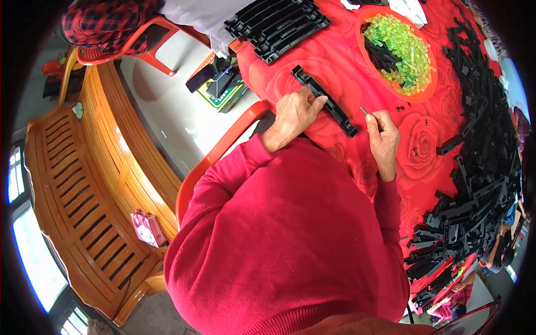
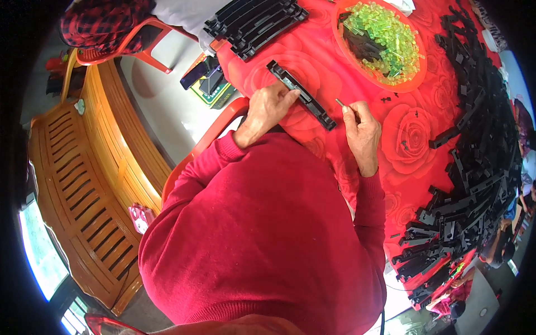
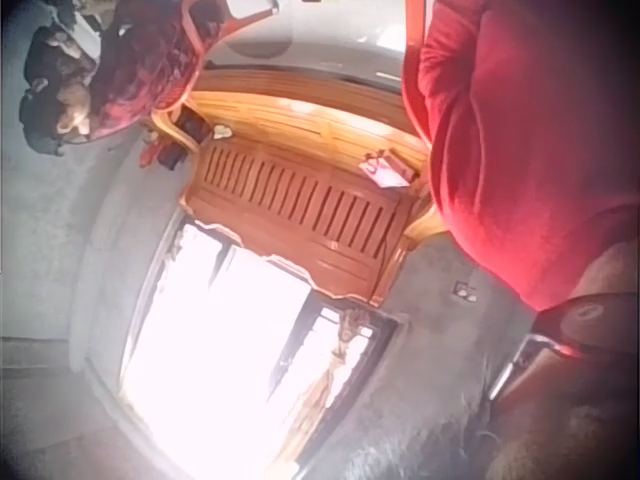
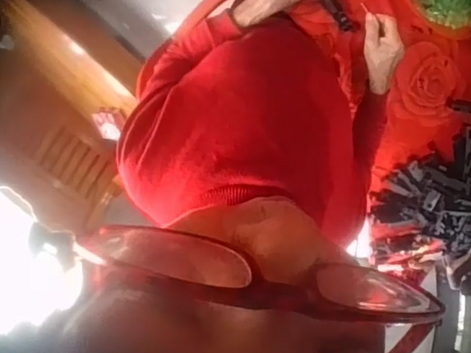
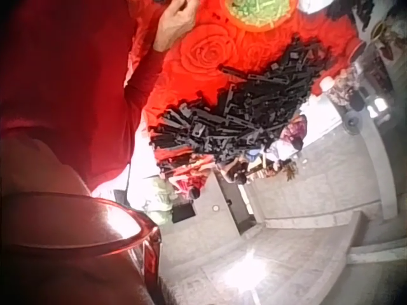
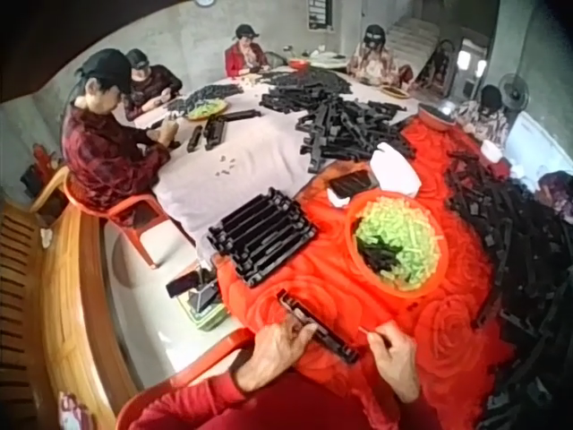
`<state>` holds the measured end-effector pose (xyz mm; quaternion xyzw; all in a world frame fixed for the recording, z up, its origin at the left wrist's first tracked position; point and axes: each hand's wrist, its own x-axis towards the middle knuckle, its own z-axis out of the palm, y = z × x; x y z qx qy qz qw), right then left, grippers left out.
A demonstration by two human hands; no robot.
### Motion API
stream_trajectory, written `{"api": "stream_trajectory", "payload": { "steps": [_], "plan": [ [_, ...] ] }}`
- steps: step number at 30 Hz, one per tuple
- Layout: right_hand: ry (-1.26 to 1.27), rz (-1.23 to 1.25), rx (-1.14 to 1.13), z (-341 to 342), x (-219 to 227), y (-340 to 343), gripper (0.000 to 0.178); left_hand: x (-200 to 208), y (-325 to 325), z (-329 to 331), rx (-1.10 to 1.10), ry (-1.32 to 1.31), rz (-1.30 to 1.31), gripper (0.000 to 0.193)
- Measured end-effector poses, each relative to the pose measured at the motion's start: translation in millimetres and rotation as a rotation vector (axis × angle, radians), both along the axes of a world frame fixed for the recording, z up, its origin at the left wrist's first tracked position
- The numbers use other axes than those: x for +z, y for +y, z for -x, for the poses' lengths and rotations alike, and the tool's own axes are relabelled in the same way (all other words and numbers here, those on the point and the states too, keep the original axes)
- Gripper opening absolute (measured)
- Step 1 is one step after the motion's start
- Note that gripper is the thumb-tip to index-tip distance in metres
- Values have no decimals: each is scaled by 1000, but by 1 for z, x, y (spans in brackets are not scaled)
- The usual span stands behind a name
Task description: The person assembles toy gun components by taking small metal rods and pieces from the table and inserting them into plastic frames by hand.
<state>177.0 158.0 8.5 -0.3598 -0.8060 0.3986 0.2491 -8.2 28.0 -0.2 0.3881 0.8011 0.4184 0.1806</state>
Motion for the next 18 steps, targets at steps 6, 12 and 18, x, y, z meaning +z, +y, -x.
{"api": "stream_trajectory", "payload": {
  "steps": [6, 12, 18],
  "plan": [
    [57, 5, 34, 4, 2, -5, 13, -11, 21, 9, -4, 118, 122, 47],
    [72, 28, 21, -7, -11, -9, 14, -11, 35, 16, 49, 102, 284, 31],
    [81, 55, -24, -17, -14, -9, 14, 13, 53, 52, -289, 266, 372, 29]
  ]
}}
